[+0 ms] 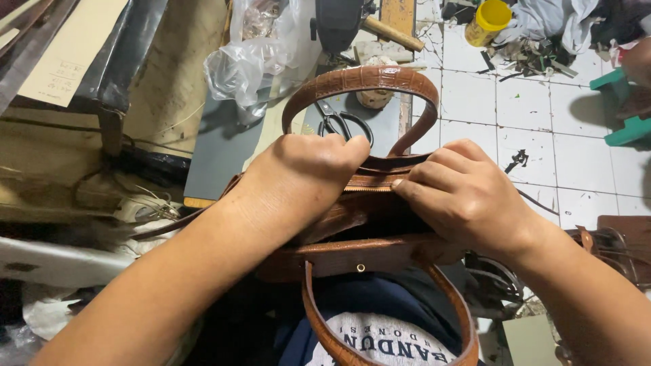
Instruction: The person holds a brown leather handbag and opens it to reveal the interior. They repeatedly open and close the zipper, inspect the inner lining and pockets, and adjust the bag's position while checking the construction.
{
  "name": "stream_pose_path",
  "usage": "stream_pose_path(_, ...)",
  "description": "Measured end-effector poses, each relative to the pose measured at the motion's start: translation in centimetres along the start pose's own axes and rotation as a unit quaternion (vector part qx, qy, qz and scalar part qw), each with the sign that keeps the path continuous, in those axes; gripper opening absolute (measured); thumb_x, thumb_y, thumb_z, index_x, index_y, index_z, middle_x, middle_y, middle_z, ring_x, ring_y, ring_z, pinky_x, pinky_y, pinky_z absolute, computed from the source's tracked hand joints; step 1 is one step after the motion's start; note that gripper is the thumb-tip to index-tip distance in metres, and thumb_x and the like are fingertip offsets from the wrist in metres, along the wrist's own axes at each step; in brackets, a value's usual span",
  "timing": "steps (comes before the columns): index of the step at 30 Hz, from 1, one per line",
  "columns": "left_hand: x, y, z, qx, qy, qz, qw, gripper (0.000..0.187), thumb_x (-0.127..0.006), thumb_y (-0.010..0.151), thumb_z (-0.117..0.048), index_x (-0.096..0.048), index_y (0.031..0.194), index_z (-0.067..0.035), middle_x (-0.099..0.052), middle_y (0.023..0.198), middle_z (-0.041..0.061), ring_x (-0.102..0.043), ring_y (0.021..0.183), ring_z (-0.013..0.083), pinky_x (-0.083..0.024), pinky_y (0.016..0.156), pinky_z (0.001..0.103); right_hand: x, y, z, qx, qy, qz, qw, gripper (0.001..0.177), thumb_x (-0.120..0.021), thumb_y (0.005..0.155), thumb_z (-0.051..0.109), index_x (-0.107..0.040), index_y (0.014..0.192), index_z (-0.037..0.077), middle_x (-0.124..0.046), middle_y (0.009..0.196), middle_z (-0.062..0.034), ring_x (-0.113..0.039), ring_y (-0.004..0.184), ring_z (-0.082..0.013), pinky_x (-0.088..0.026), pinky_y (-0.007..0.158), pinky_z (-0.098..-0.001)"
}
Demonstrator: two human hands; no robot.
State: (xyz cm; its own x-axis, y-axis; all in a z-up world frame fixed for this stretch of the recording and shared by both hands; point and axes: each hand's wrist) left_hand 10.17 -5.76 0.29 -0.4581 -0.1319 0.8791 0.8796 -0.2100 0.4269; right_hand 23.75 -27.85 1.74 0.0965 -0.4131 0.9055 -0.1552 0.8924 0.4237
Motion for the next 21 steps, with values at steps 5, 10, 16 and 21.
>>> stream_pose_path(5,-1.6,-0.6,0.0,0.030,-0.091,0.019,0.995,0.018,-0.072,0.071,-0.012,-0.054,0.071,-0.017,-0.054,0.067,0.004,-0.060,0.052,0.0319,-0.046,0.037,0.046,-0.1,-0.1,0.1,0.016,-0.010,0.021,1.000,0.031,-0.062,0.098,0.035,-0.069,0.108,0.007,-0.068,0.097,-0.0055,-0.058,0.076,-0.0271,-0.044,0.077,-0.0425)
stream_pose_path(10,-1.3,-1.0,-0.1,0.030,-0.095,0.042,0.994,0.014,-0.071,0.070,-0.011,-0.060,0.065,-0.017,-0.054,0.069,0.003,-0.059,0.053,0.0307,-0.048,0.038,0.045,-0.5,-0.4,-0.2,-0.012,-0.011,0.018,1.000,0.053,-0.076,0.076,0.047,-0.071,0.112,0.008,-0.069,0.099,-0.0085,-0.061,0.082,-0.0296,-0.044,0.076,-0.0435)
stream_pose_path(16,0.5,-0.7,-0.1,0.039,-0.106,0.075,0.991,0.011,-0.069,0.077,-0.011,-0.060,0.079,-0.017,-0.064,0.069,0.003,-0.067,0.056,0.0334,-0.053,0.041,0.047,0.1,-0.4,-0.8,-0.074,0.009,-0.031,0.997,0.016,-0.073,0.098,0.012,-0.073,0.111,0.002,-0.071,0.093,-0.0108,-0.061,0.076,-0.0273,-0.047,0.069,-0.0403)
stream_pose_path(21,-0.2,-1.2,-0.3,0.028,-0.060,0.045,0.997,0.024,-0.069,0.061,0.004,-0.063,0.072,-0.016,-0.060,0.067,0.003,-0.061,0.051,0.0271,-0.052,0.037,0.041,0.5,-2.6,-3.1,-0.143,-0.047,-0.028,0.988,0.027,-0.077,0.097,0.014,-0.072,0.122,0.007,-0.073,0.120,-0.0147,-0.068,0.101,-0.0340,-0.053,0.087,-0.0476)
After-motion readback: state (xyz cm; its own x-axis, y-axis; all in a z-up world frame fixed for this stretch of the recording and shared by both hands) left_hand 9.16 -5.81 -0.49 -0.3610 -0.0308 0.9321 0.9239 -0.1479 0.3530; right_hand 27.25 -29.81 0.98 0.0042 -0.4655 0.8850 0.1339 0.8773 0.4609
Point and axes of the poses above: each hand's wrist, its own y-axis towards the middle knuckle, its own x-axis out of the back of the hand, z = x × y
